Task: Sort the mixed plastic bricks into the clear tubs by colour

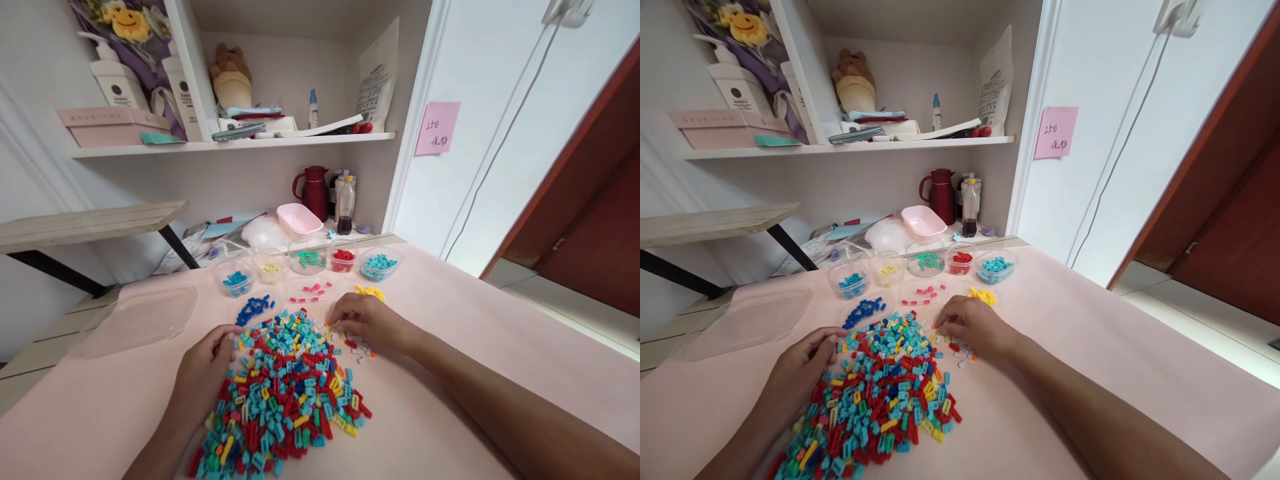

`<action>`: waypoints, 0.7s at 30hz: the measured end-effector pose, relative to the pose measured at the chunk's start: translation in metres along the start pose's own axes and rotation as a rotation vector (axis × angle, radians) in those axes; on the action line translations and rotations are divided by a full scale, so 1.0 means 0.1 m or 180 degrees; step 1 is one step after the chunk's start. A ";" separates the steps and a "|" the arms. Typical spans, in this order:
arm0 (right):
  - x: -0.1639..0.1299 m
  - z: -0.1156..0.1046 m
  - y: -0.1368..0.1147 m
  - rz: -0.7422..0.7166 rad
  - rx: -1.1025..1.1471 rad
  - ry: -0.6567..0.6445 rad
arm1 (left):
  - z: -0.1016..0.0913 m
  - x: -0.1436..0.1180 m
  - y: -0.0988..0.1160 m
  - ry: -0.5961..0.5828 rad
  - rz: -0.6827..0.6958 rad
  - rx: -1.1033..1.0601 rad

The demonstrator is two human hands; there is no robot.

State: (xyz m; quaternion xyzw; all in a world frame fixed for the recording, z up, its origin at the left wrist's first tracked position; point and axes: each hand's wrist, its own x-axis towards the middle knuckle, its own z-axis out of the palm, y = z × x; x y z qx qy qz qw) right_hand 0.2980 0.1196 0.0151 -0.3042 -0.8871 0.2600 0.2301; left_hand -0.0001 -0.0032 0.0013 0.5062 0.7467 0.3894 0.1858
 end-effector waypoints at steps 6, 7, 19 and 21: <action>-0.01 -0.02 -0.01 -0.0065 -0.0154 0.0014 | 0.01 0.01 -0.04 0.0024 -0.0004 -0.0048; 0.00 -0.02 -0.01 -0.0108 -0.0175 -0.0011 | 0.02 0.01 -0.04 0.0017 -0.0008 -0.0078; 0.00 0.03 0.04 -0.0322 -0.0409 -0.0049 | 0.02 -0.04 0.06 -0.0081 -0.0105 -0.0179; 0.00 0.01 0.03 -0.0299 -0.0402 -0.0082 | 0.02 -0.05 0.10 -0.0147 -0.0074 -0.0043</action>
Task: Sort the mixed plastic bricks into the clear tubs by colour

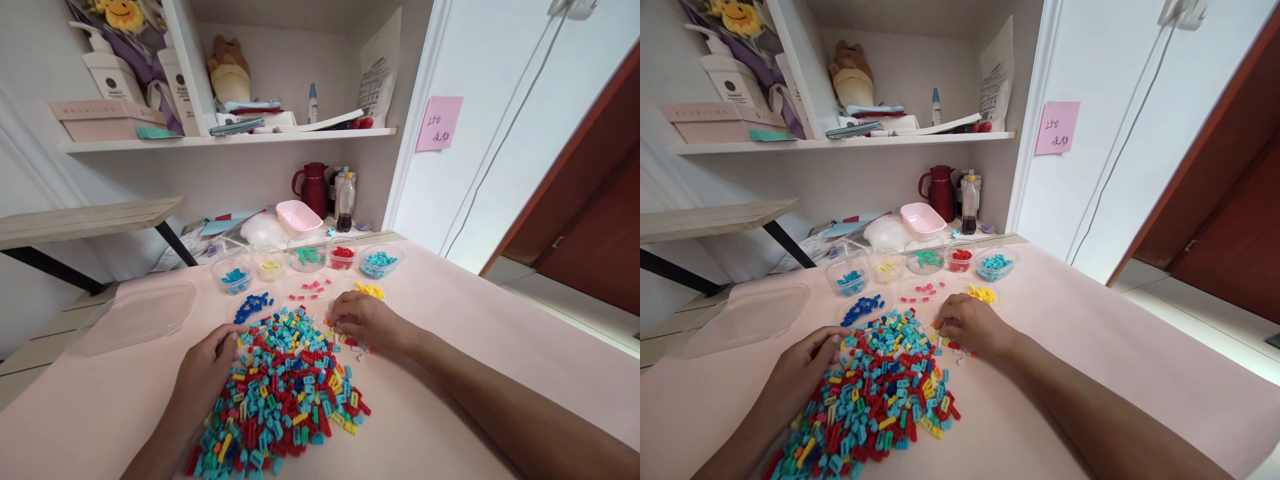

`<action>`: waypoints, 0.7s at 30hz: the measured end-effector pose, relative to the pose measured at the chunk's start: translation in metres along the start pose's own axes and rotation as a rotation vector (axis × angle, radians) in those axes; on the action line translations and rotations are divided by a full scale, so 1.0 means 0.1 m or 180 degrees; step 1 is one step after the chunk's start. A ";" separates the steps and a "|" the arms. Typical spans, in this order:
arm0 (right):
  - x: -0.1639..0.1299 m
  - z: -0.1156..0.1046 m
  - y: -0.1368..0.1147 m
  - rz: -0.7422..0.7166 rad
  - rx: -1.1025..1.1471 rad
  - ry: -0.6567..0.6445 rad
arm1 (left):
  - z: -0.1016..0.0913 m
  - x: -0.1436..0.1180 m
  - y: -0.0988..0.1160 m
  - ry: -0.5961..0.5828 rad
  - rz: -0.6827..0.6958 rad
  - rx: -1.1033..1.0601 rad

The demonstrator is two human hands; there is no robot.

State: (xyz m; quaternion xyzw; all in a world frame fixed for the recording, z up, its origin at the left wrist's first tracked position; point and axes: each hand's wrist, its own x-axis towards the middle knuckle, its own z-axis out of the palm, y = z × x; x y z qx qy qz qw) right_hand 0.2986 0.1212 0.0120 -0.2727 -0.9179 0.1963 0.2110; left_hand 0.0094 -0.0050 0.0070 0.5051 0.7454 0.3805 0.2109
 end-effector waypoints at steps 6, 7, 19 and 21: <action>-0.01 -0.02 -0.02 -0.0058 0.0020 -0.0067 | -0.01 -0.03 0.09 -0.0105 0.0297 0.0809; -0.01 -0.01 -0.03 -0.0069 0.0042 -0.0056 | -0.01 -0.03 0.09 -0.0106 0.0319 0.0842; 0.01 -0.03 -0.02 0.0338 0.0732 -0.0024 | 0.03 -0.04 0.08 -0.0211 0.0450 0.0765; -0.01 -0.09 -0.03 0.0270 0.0762 -0.0243 | 0.03 -0.04 0.08 -0.0228 0.0440 0.0782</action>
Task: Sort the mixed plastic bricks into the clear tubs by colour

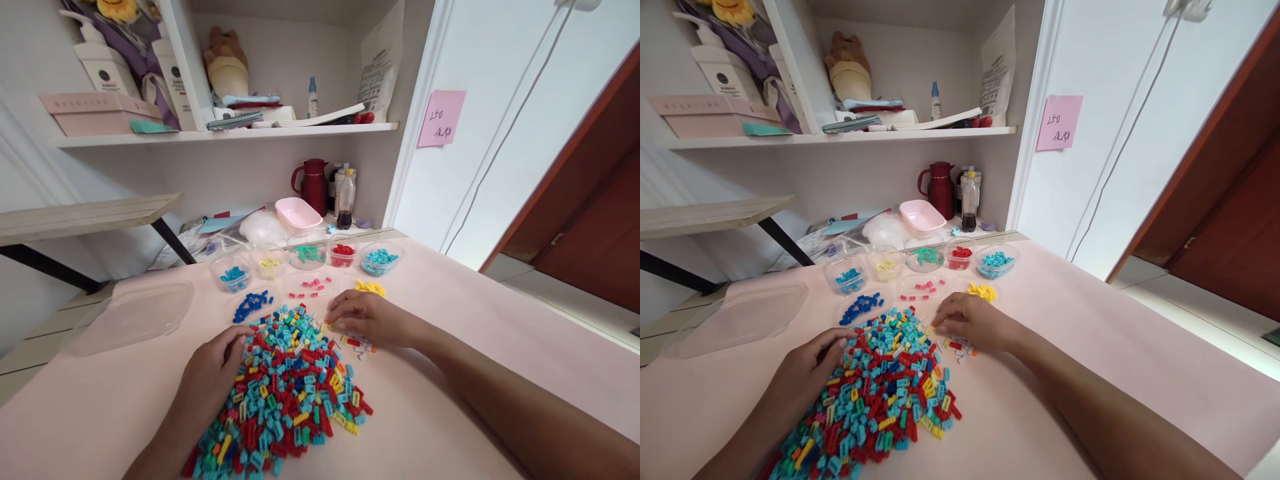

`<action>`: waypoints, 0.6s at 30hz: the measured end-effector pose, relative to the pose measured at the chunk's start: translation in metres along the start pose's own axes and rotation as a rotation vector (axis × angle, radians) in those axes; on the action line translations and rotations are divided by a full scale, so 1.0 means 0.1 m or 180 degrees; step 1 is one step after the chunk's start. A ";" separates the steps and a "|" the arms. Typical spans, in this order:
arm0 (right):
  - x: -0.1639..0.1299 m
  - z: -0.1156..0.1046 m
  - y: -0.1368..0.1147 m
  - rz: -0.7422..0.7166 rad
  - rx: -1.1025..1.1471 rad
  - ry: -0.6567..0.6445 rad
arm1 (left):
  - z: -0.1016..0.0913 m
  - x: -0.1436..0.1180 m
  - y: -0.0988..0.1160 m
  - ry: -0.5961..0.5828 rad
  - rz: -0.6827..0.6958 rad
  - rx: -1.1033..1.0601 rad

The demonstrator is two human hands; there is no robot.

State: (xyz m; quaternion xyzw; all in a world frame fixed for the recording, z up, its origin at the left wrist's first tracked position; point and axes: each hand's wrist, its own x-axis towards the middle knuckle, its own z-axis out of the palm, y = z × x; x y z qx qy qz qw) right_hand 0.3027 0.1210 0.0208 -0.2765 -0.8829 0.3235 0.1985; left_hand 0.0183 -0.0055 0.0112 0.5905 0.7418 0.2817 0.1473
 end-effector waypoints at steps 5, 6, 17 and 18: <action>-0.07 -0.06 -0.08 -0.0217 -0.0394 -0.0378 | 0.00 0.00 0.00 -0.0002 -0.0036 0.0026; -0.08 -0.05 -0.10 -0.0235 -0.0488 -0.0388 | 0.00 0.00 0.00 0.0000 -0.0024 0.0030; -0.05 0.05 -0.05 -0.0332 -0.0846 -0.0008 | -0.03 -0.02 0.07 0.0019 0.0110 0.0152; -0.04 0.06 -0.03 -0.0371 -0.0856 0.0033 | -0.02 -0.02 0.07 0.0022 0.0114 0.0167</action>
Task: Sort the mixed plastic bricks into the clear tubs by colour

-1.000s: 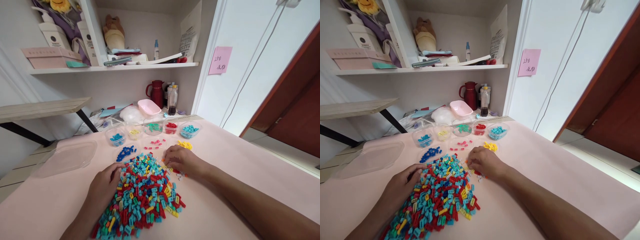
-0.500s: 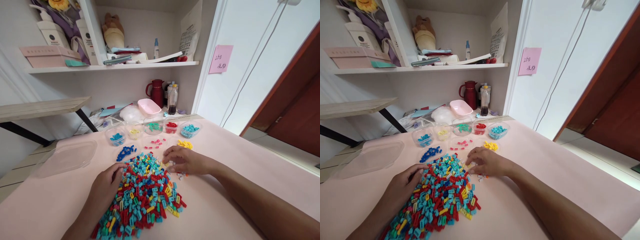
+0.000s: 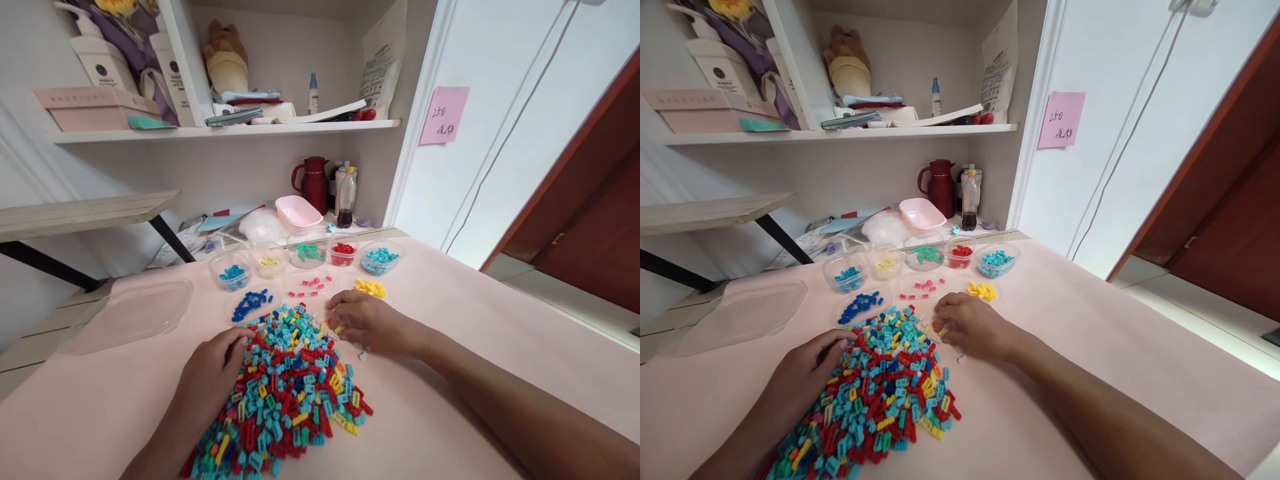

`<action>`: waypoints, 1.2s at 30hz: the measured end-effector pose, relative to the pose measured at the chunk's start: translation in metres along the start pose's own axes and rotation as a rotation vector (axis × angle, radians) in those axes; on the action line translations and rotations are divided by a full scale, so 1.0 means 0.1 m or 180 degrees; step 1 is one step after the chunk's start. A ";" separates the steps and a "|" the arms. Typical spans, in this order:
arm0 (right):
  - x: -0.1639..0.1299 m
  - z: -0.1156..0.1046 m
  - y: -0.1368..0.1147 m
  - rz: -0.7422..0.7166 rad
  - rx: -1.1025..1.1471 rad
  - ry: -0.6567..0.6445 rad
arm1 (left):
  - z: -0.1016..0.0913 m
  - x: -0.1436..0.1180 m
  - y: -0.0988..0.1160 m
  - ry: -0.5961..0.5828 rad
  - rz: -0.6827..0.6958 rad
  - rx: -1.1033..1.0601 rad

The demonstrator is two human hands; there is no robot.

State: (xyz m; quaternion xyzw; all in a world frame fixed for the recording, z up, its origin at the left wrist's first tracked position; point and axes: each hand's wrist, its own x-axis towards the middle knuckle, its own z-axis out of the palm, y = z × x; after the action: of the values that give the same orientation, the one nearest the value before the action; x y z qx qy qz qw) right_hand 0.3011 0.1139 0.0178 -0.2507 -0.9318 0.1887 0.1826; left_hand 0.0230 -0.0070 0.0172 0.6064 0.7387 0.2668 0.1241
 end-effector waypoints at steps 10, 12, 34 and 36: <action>0.04 0.09 -0.01 -0.0192 0.0169 0.0180 | 0.02 0.01 -0.02 -0.0024 -0.0007 0.0038; 0.04 0.08 -0.03 -0.0171 0.0140 0.0130 | 0.04 0.01 -0.03 -0.0019 0.0029 0.0038; 0.00 -0.04 -0.03 0.0073 0.0171 0.0435 | 0.03 -0.06 0.01 0.0445 -0.0274 -0.0966; 0.00 -0.04 -0.01 0.0146 0.0152 0.0470 | 0.02 -0.07 0.02 0.0569 -0.0352 -0.1054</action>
State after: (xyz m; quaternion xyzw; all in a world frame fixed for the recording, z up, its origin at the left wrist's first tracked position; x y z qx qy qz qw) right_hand 0.3024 0.1142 0.0218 -0.2808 -0.9050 0.1960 0.2524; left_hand 0.0267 -0.0129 0.0157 0.5101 0.7250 0.4303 0.1705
